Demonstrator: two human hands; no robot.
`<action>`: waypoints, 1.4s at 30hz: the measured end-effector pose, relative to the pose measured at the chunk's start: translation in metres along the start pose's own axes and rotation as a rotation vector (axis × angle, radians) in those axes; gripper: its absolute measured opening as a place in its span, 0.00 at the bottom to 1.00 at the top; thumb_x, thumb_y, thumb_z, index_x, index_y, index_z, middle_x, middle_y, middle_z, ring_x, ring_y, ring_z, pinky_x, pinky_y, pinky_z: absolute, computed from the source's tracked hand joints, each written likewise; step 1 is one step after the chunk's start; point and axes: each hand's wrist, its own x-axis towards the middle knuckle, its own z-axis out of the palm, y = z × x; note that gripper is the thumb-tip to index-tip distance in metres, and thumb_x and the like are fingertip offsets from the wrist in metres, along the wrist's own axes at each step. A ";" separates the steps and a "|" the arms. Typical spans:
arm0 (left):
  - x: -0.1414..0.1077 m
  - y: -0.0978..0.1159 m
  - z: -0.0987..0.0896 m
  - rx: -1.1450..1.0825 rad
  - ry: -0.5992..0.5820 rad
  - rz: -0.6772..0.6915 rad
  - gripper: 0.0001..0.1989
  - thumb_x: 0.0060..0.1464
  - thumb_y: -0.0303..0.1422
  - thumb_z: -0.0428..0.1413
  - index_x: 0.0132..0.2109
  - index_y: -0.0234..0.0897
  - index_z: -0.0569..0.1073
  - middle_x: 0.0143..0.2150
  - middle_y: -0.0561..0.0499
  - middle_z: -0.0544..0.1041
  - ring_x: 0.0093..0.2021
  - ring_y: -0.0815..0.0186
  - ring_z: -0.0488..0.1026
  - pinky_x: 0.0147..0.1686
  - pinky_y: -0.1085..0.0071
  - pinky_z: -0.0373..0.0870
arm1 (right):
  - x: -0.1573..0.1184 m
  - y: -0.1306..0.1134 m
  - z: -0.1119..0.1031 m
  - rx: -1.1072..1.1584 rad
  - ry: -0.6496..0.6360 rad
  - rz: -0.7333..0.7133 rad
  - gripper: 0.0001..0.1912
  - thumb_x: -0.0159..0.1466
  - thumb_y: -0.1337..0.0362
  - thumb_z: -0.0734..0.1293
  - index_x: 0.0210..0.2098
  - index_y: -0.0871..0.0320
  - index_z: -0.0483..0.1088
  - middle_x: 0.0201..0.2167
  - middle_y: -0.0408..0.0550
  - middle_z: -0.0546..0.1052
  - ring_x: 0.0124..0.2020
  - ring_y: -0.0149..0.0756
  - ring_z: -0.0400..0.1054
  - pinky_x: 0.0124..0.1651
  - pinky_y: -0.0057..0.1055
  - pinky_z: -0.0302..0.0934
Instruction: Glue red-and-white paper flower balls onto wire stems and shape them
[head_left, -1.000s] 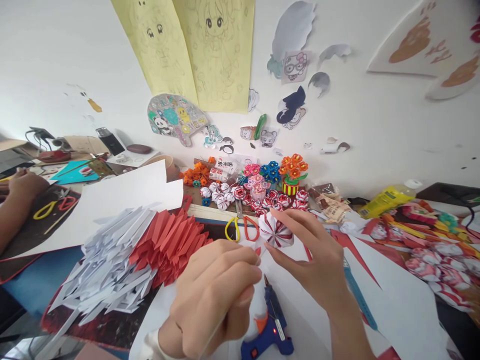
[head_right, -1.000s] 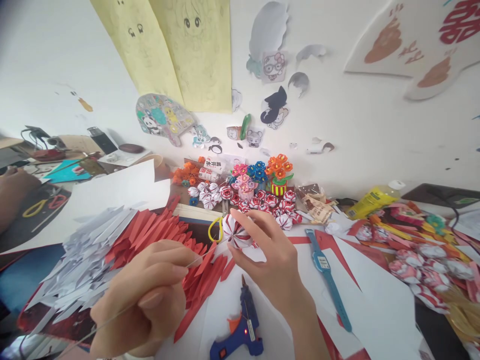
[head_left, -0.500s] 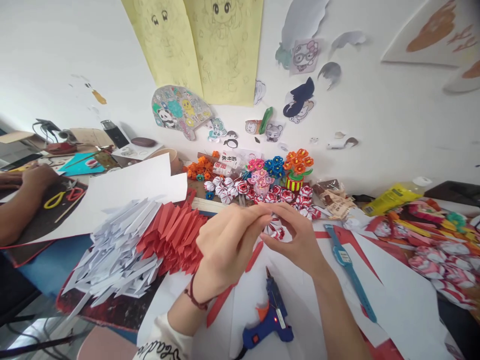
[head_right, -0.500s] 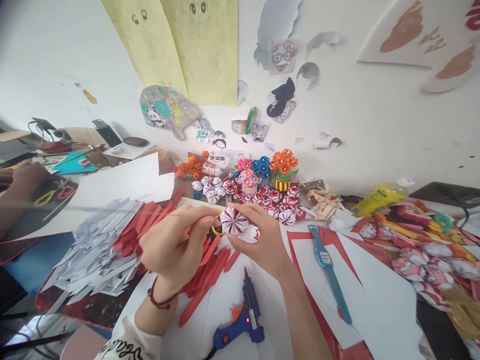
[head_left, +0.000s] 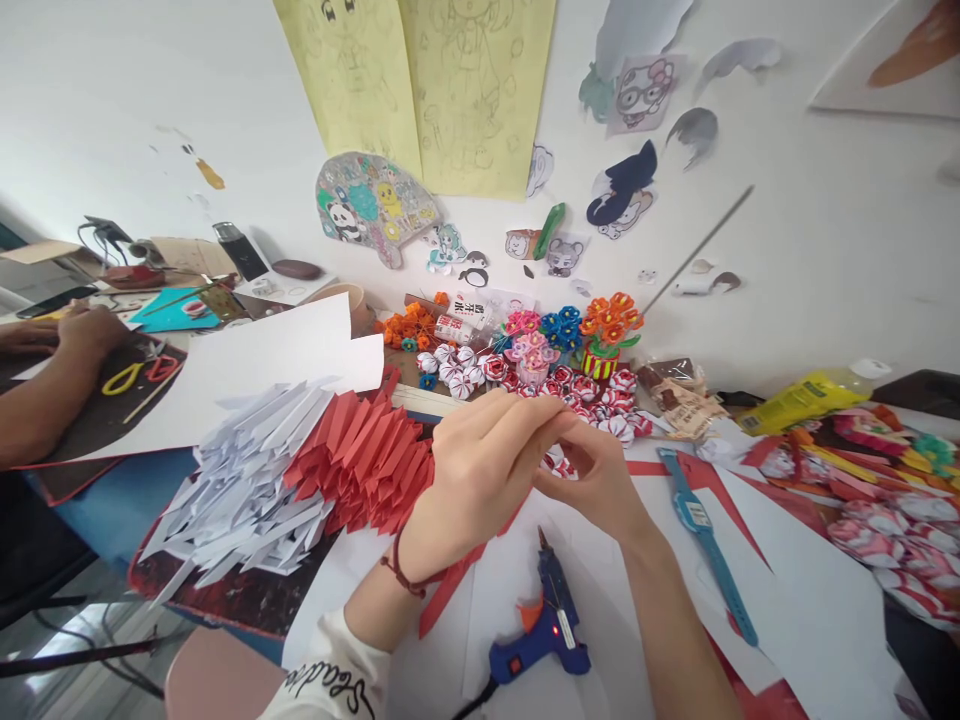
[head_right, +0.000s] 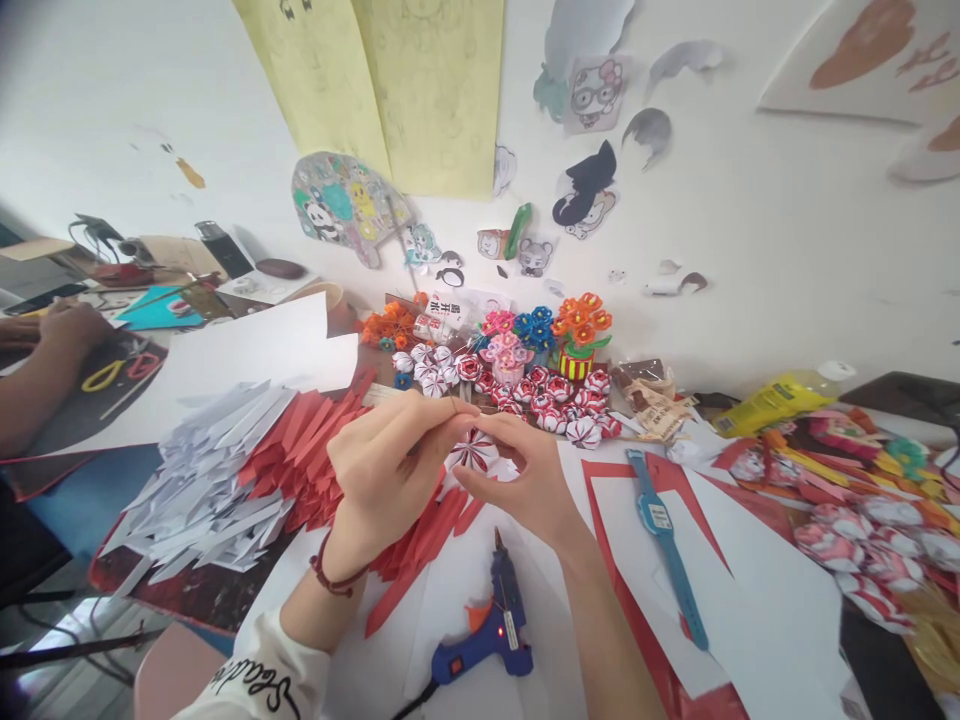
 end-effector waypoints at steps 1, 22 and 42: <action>0.000 0.000 0.000 0.001 -0.002 0.001 0.03 0.64 0.26 0.57 0.39 0.34 0.75 0.29 0.53 0.79 0.25 0.73 0.67 0.27 0.75 0.65 | 0.000 0.000 0.000 0.003 -0.002 -0.003 0.19 0.57 0.61 0.77 0.48 0.50 0.77 0.35 0.44 0.75 0.32 0.34 0.61 0.33 0.32 0.60; 0.000 -0.001 0.004 0.069 -0.032 -0.033 0.04 0.66 0.28 0.55 0.41 0.36 0.75 0.31 0.53 0.80 0.26 0.72 0.70 0.28 0.74 0.66 | 0.001 -0.008 -0.002 0.175 0.011 0.040 0.15 0.54 0.62 0.79 0.42 0.52 0.81 0.41 0.47 0.80 0.40 0.40 0.70 0.39 0.35 0.64; 0.008 -0.012 -0.010 0.015 -0.341 -0.193 0.08 0.66 0.37 0.56 0.46 0.37 0.74 0.39 0.51 0.79 0.39 0.66 0.75 0.39 0.70 0.69 | 0.001 -0.008 -0.016 0.164 0.028 0.064 0.23 0.55 0.60 0.78 0.51 0.49 0.79 0.47 0.50 0.81 0.52 0.47 0.72 0.52 0.41 0.68</action>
